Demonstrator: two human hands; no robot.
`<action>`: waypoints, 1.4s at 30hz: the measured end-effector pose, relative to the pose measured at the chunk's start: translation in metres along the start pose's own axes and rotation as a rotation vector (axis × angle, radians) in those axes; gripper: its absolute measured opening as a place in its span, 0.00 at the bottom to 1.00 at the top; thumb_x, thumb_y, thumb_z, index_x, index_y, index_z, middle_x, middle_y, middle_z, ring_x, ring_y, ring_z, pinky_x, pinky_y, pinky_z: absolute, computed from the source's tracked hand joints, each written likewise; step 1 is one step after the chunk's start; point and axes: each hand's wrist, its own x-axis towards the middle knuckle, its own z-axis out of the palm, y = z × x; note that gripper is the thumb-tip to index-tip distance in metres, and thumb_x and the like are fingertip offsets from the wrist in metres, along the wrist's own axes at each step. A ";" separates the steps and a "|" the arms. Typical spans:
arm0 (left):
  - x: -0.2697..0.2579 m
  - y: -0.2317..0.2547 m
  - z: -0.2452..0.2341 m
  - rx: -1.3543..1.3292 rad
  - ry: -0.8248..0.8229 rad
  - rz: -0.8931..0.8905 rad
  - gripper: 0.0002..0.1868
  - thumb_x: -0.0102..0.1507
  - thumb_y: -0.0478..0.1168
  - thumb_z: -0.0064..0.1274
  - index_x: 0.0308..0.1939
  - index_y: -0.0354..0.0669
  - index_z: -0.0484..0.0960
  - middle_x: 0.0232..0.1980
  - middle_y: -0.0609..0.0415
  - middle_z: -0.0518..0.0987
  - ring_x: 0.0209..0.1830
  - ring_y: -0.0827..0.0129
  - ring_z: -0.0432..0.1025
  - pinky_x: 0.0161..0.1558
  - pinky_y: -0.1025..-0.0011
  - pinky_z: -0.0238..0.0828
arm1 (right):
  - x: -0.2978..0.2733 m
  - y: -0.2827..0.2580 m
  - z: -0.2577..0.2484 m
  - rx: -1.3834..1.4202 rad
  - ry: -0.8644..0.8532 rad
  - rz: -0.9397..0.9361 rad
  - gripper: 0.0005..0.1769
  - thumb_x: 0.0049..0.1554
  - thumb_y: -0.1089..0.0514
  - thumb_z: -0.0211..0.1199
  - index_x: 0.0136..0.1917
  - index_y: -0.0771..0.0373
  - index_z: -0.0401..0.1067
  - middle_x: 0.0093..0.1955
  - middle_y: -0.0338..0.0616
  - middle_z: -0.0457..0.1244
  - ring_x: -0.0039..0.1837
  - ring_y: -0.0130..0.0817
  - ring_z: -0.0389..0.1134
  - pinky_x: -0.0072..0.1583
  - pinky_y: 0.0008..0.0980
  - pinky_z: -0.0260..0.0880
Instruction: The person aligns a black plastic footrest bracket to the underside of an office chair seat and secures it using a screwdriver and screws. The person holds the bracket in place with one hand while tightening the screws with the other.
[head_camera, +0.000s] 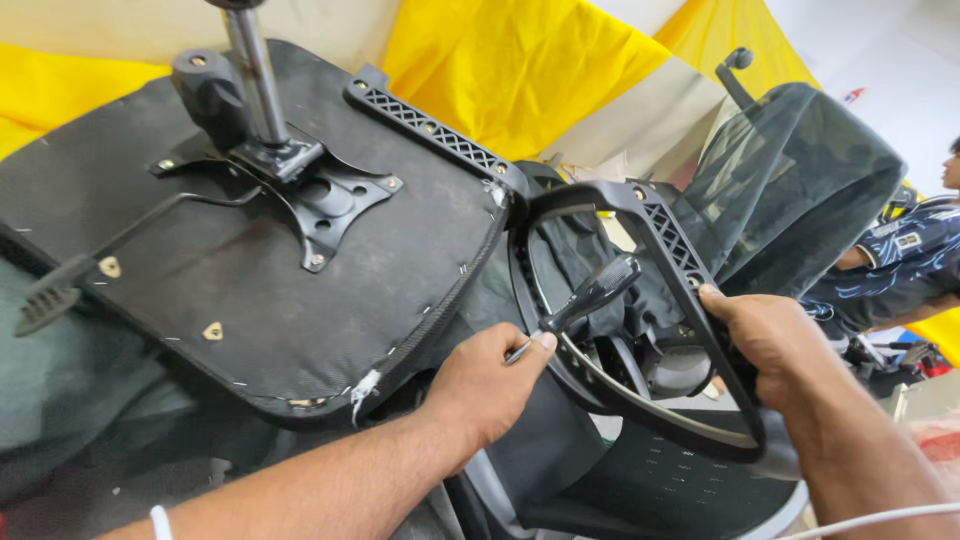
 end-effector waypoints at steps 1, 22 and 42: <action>-0.009 0.002 -0.006 0.030 -0.007 -0.001 0.26 0.63 0.63 0.49 0.37 0.42 0.81 0.32 0.49 0.81 0.35 0.61 0.76 0.42 0.62 0.71 | -0.014 -0.008 -0.007 -0.083 -0.004 0.001 0.25 0.57 0.46 0.67 0.48 0.75 0.76 0.33 0.49 0.65 0.28 0.38 0.62 0.30 0.40 0.61; -0.096 -0.072 -0.116 0.330 0.798 -0.061 0.24 0.61 0.64 0.54 0.33 0.48 0.77 0.34 0.49 0.83 0.39 0.47 0.78 0.41 0.50 0.71 | -0.185 0.045 0.147 -0.724 -0.815 -0.318 0.26 0.38 0.48 0.79 0.44 0.69 0.80 0.37 0.44 0.69 0.40 0.31 0.65 0.44 0.34 0.66; -0.093 -0.105 -0.171 -0.231 1.506 -0.475 0.24 0.60 0.56 0.62 0.43 0.42 0.72 0.43 0.45 0.81 0.44 0.50 0.78 0.48 0.54 0.72 | -0.192 0.033 0.286 -0.173 -1.238 -0.130 0.18 0.53 0.52 0.69 0.54 0.63 0.77 0.51 0.44 0.70 0.52 0.29 0.66 0.54 0.30 0.65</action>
